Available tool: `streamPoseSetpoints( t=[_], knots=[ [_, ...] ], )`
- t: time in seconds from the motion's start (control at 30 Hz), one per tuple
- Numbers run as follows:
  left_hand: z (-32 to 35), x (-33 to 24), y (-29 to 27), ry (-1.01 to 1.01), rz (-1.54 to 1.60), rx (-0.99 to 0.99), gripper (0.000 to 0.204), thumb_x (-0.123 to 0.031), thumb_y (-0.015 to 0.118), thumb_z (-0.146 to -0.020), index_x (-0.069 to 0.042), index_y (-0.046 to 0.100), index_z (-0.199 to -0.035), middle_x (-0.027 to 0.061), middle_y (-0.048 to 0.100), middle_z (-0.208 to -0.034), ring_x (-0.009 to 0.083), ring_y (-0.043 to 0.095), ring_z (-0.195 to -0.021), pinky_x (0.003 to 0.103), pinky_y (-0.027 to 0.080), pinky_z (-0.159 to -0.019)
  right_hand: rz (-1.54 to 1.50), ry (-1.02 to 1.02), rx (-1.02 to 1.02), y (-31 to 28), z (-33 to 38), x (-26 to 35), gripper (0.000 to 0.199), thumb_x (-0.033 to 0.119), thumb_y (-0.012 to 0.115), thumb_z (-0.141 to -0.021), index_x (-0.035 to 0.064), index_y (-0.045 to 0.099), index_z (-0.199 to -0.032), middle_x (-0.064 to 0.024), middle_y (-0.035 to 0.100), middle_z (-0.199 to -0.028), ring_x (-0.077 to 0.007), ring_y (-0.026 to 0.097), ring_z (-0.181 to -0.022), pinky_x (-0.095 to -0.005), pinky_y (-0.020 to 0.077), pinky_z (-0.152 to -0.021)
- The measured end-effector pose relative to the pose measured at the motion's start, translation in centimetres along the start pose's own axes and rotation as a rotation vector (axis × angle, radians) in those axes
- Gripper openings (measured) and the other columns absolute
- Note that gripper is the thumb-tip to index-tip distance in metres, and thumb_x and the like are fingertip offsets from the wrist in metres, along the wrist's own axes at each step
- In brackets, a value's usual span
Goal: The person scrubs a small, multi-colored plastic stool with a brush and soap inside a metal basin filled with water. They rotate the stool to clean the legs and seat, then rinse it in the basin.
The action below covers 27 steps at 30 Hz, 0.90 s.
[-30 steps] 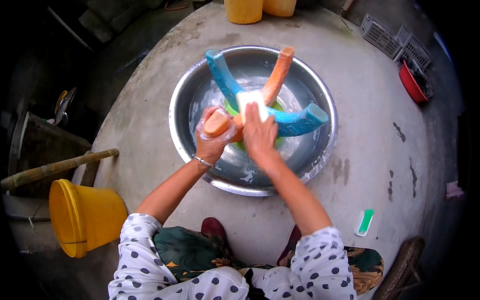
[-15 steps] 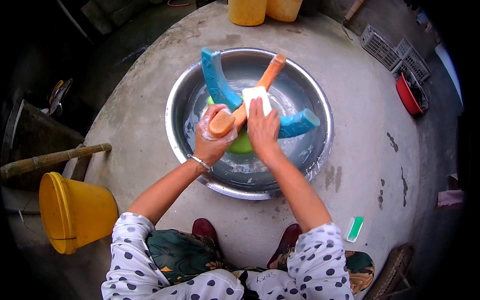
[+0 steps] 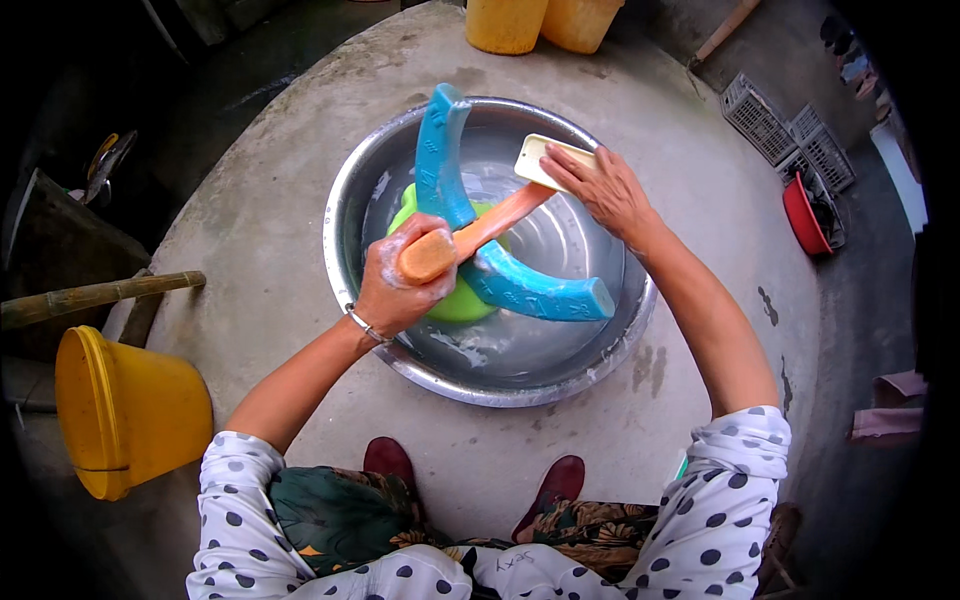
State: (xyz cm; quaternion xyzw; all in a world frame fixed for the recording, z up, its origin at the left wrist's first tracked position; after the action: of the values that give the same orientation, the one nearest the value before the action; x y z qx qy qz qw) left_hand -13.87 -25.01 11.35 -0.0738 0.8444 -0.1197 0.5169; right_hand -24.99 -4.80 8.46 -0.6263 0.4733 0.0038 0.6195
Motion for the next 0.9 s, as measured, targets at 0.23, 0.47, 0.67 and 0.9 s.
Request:
streamPoseSetpoints(
  t=[0.23,0.47,0.67,0.9],
  knots=[
    [0.1,3.8,-0.4,-0.224,0.351,-0.028,0.031,-0.002,0.069,-0.068,-0.006,0.054,-0.095,-0.0019,0.053,-0.088,0.0074,0.052,-0.083,0.023,0.042,-0.079,-0.216,0.182,-0.043,1.4,3.1,4.5,0.073,0.001,0.054,-0.072,0.0194,0.034,-0.14,0.0001,0.034,-0.145,-0.0261,0.047,-0.069,-0.0359,0.0427,-0.058],
    [0.5,3.9,-0.5,-0.251,0.336,-0.056,0.031,-0.003,0.07,-0.069,-0.006,0.054,-0.095,-0.0018,0.053,-0.087,0.0072,0.052,-0.082,0.023,0.042,-0.079,-0.066,0.229,-0.092,0.0,2.1,7.6,0.065,0.006,0.053,-0.075,0.0122,0.037,-0.138,-0.0019,0.033,-0.145,-0.0217,0.045,-0.067,-0.0329,0.0379,-0.052],
    [-0.4,3.1,0.6,-0.234,0.281,0.007,0.029,-0.004,0.07,-0.069,-0.005,0.055,-0.094,0.0011,0.055,-0.088,0.0097,0.054,-0.084,0.024,0.042,-0.079,0.135,0.496,-0.072,0.3,1.5,-0.5,0.061,0.007,0.053,-0.075,0.0092,0.041,-0.135,-0.0064,0.034,-0.145,-0.0228,0.046,-0.065,-0.0343,0.0392,-0.054],
    [-0.5,2.5,1.8,-0.215,0.157,0.062,0.028,-0.007,0.07,-0.069,-0.005,0.056,-0.092,0.0023,0.058,-0.086,0.0116,0.056,-0.081,0.025,0.044,-0.078,-0.018,0.252,-0.041,1.7,2.9,1.8,0.056,0.004,0.053,-0.076,0.0063,0.043,-0.132,-0.0074,0.037,-0.142,-0.023,0.047,-0.067,-0.0312,0.0426,-0.054]
  ],
)
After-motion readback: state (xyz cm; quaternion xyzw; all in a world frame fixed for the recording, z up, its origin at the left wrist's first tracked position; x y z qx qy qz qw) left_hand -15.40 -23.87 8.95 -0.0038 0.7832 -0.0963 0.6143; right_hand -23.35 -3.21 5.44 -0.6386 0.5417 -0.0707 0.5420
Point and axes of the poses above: each hand's wrist, its own z-axis away from the middle knuckle, its own y-axis out of the palm, x = y × z, the point moved 10 cm from there along -z, towards the middle knuckle
